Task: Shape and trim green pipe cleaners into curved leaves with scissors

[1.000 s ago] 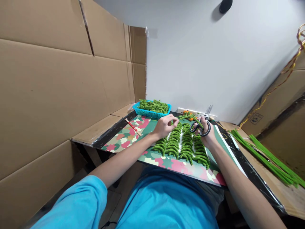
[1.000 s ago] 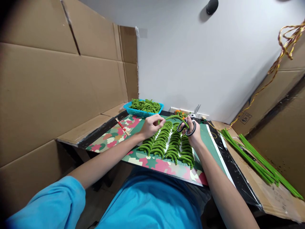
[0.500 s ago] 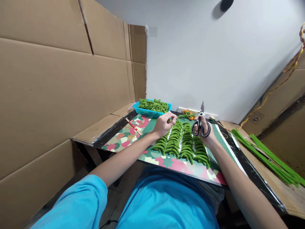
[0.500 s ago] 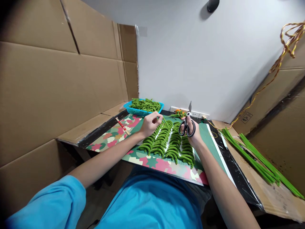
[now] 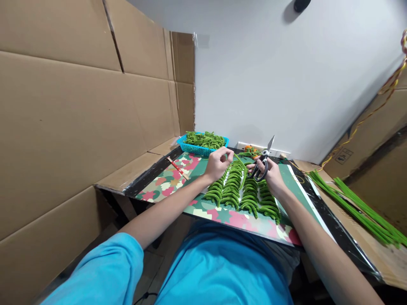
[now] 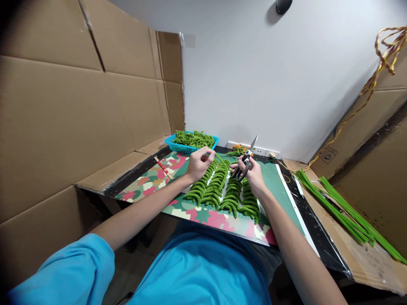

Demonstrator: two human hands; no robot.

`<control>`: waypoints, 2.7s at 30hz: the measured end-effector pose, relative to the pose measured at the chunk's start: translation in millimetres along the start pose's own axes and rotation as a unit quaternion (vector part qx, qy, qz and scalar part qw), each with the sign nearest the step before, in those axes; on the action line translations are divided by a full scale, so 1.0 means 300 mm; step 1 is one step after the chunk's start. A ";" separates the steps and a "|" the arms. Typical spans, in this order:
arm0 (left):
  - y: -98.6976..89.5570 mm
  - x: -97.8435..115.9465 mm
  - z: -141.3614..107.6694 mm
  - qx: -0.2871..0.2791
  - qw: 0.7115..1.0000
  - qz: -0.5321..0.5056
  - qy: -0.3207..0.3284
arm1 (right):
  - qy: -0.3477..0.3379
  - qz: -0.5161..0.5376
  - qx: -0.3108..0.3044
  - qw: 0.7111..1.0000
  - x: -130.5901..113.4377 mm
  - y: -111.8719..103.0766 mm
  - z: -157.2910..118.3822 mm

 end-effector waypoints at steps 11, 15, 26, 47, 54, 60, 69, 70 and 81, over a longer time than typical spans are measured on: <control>0.017 -0.016 -0.011 -0.011 1.000 -0.014 0.014 | 0.051 0.003 -0.065 0.997 0.003 0.048 -0.027; 0.024 -0.022 -0.012 -0.025 1.000 -0.010 0.008 | 0.051 0.006 -0.063 0.997 -0.001 0.049 -0.029; 0.057 -0.038 -0.020 -0.154 0.985 -0.023 -0.074 | 0.034 -0.005 -0.047 0.998 -0.020 0.023 -0.020; 0.091 -0.059 -0.029 -0.317 0.899 -0.209 -0.219 | 0.017 0.076 0.018 0.997 -0.032 0.004 -0.008; 0.094 -0.041 -0.021 -0.304 0.888 -0.241 -0.245 | 0.043 0.126 0.014 0.991 -0.034 -0.014 -0.001; 0.087 -0.027 -0.021 -0.309 0.877 -0.260 -0.259 | 0.042 0.131 0.008 0.990 -0.038 -0.024 -0.005; 0.087 -0.011 -0.043 -0.367 0.834 -0.301 -0.280 | 0.050 0.133 -0.016 0.990 -0.047 0.020 -0.029; 0.087 -0.011 -0.045 -0.373 0.829 -0.303 -0.285 | 0.050 0.132 -0.023 0.990 -0.047 0.032 -0.032; 0.093 -0.012 -0.055 -0.388 0.802 -0.323 -0.319 | -0.030 0.017 -0.034 0.999 -0.032 0.050 -0.022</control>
Point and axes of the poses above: each hand's wrist, its own z-axis towards the middle knuckle, its own y-axis out of the palm, x = y × z, the point moved 4 cm from there along z, towards the middle knuckle, and after that the axes turned 1 degree about x, right-handed, at the moved point
